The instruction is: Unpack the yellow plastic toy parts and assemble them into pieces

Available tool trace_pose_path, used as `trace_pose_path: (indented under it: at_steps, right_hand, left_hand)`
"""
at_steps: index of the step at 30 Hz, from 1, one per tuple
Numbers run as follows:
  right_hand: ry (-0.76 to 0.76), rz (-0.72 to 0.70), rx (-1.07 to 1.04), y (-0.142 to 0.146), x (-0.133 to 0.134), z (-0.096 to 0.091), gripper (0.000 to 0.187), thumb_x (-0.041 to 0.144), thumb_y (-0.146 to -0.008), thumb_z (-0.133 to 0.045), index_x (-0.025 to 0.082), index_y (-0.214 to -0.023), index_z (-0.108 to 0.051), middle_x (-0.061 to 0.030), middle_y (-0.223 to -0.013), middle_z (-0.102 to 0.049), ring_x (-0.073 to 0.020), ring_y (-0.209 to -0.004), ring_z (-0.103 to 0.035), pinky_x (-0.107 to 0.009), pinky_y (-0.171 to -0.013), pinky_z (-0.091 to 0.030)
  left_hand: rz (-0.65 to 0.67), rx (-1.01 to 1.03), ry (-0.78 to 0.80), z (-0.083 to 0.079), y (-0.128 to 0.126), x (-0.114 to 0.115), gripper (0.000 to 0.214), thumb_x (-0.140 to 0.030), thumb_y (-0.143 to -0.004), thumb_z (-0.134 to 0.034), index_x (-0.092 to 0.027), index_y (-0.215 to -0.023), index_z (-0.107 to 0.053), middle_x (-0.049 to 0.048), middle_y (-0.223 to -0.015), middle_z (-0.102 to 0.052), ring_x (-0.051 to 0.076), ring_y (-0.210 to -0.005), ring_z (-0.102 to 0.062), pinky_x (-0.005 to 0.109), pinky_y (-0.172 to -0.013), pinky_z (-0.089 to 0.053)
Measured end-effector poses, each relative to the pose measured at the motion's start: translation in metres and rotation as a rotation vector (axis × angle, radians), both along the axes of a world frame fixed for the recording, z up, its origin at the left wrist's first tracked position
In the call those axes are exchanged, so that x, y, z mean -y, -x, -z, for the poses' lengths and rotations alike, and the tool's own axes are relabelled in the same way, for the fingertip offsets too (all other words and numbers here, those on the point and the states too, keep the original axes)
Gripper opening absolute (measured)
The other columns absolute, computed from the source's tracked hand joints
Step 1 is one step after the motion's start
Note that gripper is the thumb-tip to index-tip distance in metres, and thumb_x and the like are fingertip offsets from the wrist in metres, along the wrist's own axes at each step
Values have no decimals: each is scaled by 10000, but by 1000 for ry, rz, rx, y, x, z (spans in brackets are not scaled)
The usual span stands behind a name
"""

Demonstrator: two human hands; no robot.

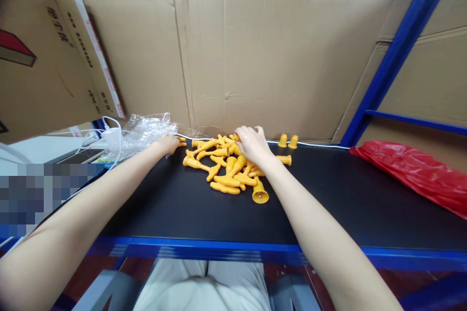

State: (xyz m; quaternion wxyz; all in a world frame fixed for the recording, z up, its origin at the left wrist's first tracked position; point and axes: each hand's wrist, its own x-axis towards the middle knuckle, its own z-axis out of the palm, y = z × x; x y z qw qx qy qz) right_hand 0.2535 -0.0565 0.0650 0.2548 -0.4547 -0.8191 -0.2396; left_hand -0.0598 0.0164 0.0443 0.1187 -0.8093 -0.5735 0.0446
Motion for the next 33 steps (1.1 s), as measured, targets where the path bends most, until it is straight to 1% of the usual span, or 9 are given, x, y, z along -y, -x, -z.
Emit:
trace_pose_path:
  at_steps: [5, 11, 15, 18, 22, 25, 27, 29, 33]
  right_hand:
    - [-8, -6, 2, 0, 0, 0, 183, 168, -828, -477, 185, -1000, -535, -102, -999, -637, -249, -942, -571, -447, -907, -286]
    - [1, -41, -57, 0, -1, 1, 174, 177, -827, -482, 185, -990, -541, -101, -1005, -636, -251, -944, -565, -443, -917, -292]
    - [-27, -98, -198, -4, -4, -4, 161, 227, -821, -516, 190, -972, -558, -109, -1004, -625, -257, -950, -562, -421, -856, -348]
    - [-113, -57, -375, -18, -9, -17, 175, 298, -788, -571, 185, -921, -581, -117, -975, -612, -259, -907, -565, -401, -782, -394]
    - [-193, 149, -757, -61, -29, -38, 261, 322, -698, -652, 166, -896, -587, -90, -873, -606, -207, -768, -575, -365, -713, -432]
    - [-99, 370, -1108, -108, -49, -41, 262, 333, -659, -674, 159, -825, -569, -82, -785, -601, -179, -719, -581, -324, -662, -428]
    - [-7, 563, -1180, -139, -60, -31, 276, 327, -591, -724, 172, -738, -549, -103, -797, -606, -189, -763, -589, -314, -667, -416]
    - [71, 754, -1153, -164, -67, -15, 254, 296, -580, -738, 185, -688, -536, -108, -824, -615, -198, -819, -588, -318, -702, -410]
    - [203, 924, -1016, -196, -74, 21, 218, 263, -618, -732, 186, -754, -580, -88, -927, -631, -193, -885, -574, -301, -751, -416]
  left_hand:
    - [-69, -121, 4, -4, -4, 5, 423, -134, -825, -446, -264, -1191, -613, 142, -1283, -535, 268, -1190, -471, 391, -967, -329]
    - [-70, -95, -57, -9, -17, 14, 403, -122, -772, -472, -182, -1131, -646, 167, -1361, -442, 286, -1210, -455, 393, -989, -330]
    - [-48, 72, -154, -10, -31, 21, 437, -143, -753, -458, -168, -1162, -610, 138, -1376, -431, 282, -1195, -469, 410, -989, -350]
    - [-41, 271, -187, -7, -42, 28, 466, -164, -763, -433, -205, -1203, -581, 102, -1393, -428, 277, -1226, -450, 444, -996, -353]
    - [-25, 368, -137, -3, -51, 38, 461, -195, -758, -461, -211, -1202, -585, 92, -1409, -421, 298, -1245, -436, 488, -997, -348]
    - [-22, 447, -129, -2, -53, 43, 433, -204, -762, -476, -217, -1177, -601, 86, -1397, -441, 297, -1253, -433, 476, -1000, -351]
    - [-18, 530, -176, 0, -53, 46, 399, -205, -776, -471, -223, -1148, -613, 78, -1375, -468, 280, -1251, -438, 455, -1000, -355]
    - [-24, 604, -239, 4, -52, 47, 364, -197, -790, -459, -224, -1114, -623, 67, -1348, -496, 262, -1239, -451, 445, -996, -359]
    - [-20, 659, -330, 13, -46, 48, 301, -166, -791, -454, -222, -1019, -642, 54, -1272, -554, 250, -1204, -482, 446, -976, -366]
